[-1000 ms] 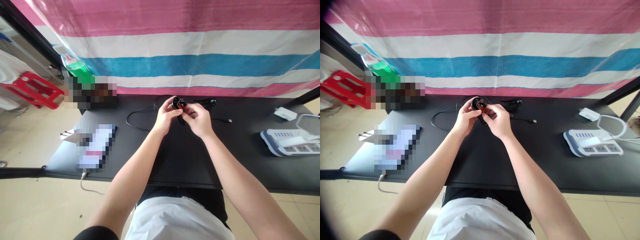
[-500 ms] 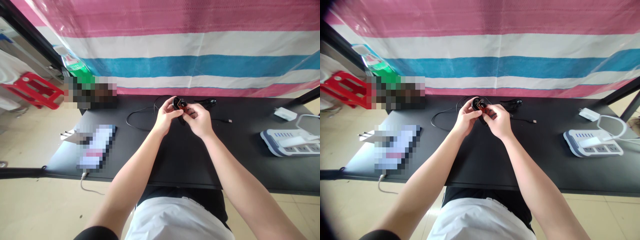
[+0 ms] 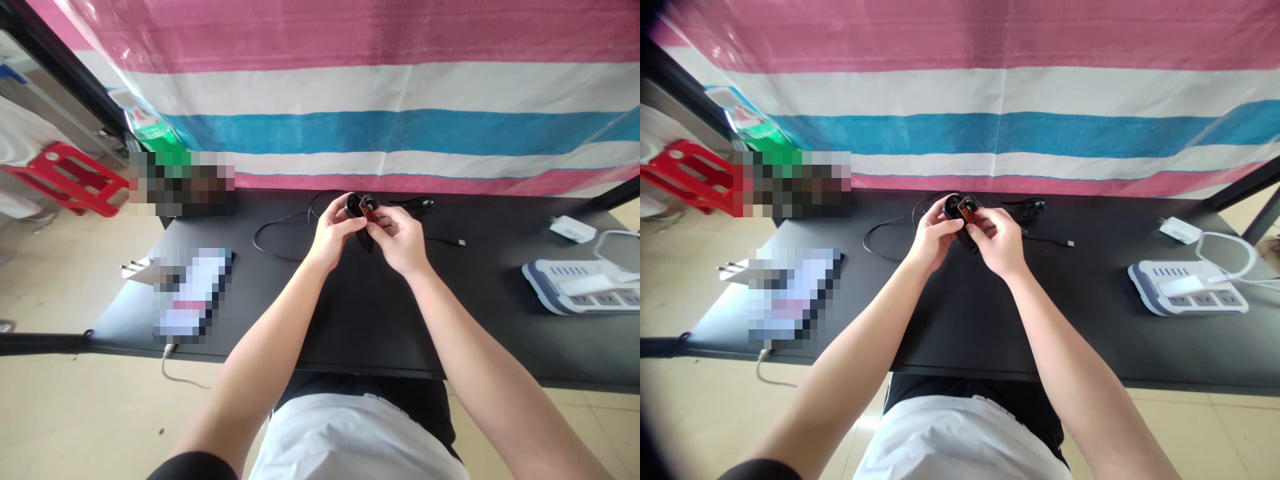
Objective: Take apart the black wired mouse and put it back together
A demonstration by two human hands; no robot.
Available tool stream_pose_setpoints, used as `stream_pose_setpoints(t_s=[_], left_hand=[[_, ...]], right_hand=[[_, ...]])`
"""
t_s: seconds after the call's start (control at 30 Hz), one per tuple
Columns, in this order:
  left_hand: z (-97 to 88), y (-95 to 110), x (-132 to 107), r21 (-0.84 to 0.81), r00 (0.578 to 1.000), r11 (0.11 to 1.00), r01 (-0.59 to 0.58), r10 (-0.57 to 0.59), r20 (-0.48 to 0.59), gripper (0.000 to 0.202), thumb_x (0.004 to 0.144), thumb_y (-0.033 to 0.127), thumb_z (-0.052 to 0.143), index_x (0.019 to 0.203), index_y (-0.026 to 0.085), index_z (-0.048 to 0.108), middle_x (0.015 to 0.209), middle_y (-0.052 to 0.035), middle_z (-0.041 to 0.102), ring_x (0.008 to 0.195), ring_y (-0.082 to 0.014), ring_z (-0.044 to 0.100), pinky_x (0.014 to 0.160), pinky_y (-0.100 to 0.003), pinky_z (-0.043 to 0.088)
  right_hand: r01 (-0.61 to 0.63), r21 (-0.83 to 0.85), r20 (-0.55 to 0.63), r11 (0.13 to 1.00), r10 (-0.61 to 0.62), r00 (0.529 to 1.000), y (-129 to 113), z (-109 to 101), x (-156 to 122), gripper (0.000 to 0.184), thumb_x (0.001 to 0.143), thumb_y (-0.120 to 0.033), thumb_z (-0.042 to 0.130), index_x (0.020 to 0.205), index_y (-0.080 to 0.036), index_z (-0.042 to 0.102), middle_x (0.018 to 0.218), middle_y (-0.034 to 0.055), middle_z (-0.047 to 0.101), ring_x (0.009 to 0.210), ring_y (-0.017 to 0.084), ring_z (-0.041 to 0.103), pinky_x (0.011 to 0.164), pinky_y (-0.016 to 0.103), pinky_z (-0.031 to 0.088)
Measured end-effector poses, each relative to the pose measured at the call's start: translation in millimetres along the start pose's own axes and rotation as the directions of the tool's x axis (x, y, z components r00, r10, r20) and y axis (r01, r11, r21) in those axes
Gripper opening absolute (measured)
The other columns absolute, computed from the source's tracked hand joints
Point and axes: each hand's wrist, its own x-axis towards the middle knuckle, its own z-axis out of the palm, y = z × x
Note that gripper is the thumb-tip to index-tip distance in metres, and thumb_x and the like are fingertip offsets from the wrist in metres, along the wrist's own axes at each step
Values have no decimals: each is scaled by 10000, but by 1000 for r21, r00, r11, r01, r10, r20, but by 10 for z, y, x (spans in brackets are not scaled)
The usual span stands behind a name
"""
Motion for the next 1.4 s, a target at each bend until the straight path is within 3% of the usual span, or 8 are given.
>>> stream_pose_setpoints(t_s=[0.4, 0.7, 0.87, 1.0, 1.13, 1.27, 1.4], left_hand=[[-32, -23, 19, -25, 999, 999, -34, 35, 37, 624, 523, 200, 865, 1112, 254, 664, 968, -4, 732, 995, -212, 690, 970, -374, 482], [-92, -51, 49, -77, 990, 995, -59, 68, 124, 711, 505, 154, 869, 1175, 276, 666, 1053, -12, 719, 1092, -236, 675, 984, -360, 490], [-112, -65, 51, -95, 989, 994, -46, 59, 139, 709, 510, 118, 870, 1172, 280, 672, 1047, 0, 721, 1033, -211, 684, 986, -360, 487], [-110, -72, 54, -102, 990, 993, -51, 64, 129, 706, 501, 118, 880, 1158, 277, 675, 1021, 5, 725, 1013, -211, 690, 980, -365, 489], [-90, -61, 52, -118, 994, 992, -50, 60, 88, 666, 501, 143, 895, 1120, 258, 675, 963, 17, 730, 959, -184, 697, 967, -348, 496], [-67, -50, 44, -90, 996, 995, -41, 48, 72, 661, 509, 182, 912, 1117, 247, 660, 955, 15, 734, 920, -168, 697, 963, -356, 499], [-55, -60, 41, -42, 997, 998, -54, 56, 43, 681, 498, 198, 931, 1118, 238, 652, 938, 11, 731, 922, -168, 698, 983, -363, 486]], right_hand=[[36, -18, 31, 999, -35, 999, -19, -22, -2, 351, 813, -471, 703, 1033, -198, 696, 997, 62, 671, 747, 152, 653, 595, 289, 543], [216, -168, -29, 962, -224, 974, -73, -39, -11, 242, 838, -366, 683, 1008, -198, 714, 970, 74, 681, 741, 157, 637, 594, 293, 552], [228, -176, -27, 958, -237, 971, -64, -39, -14, 252, 842, -367, 675, 1017, -190, 711, 969, 78, 683, 733, 154, 634, 553, 270, 534], [174, -96, -19, 980, -177, 984, -45, -32, -16, 269, 823, -371, 697, 1012, -181, 715, 998, 84, 683, 718, 143, 637, 545, 261, 524], [-8, 87, -3, 996, 8, 1000, -11, -22, 8, 393, 805, -478, 710, 1070, -188, 696, 1017, 84, 709, 694, 142, 641, 547, 270, 529], [-136, 238, 15, 962, 137, 991, -14, -20, 33, 446, 738, -504, 768, 1049, -191, 701, 910, 56, 735, 594, 125, 596, 453, 249, 456], [-185, 248, 55, 951, 176, 983, -60, -29, 35, 408, 688, -456, 814, 979, -186, 719, 758, 18, 701, 549, 112, 566, 477, 259, 464]])
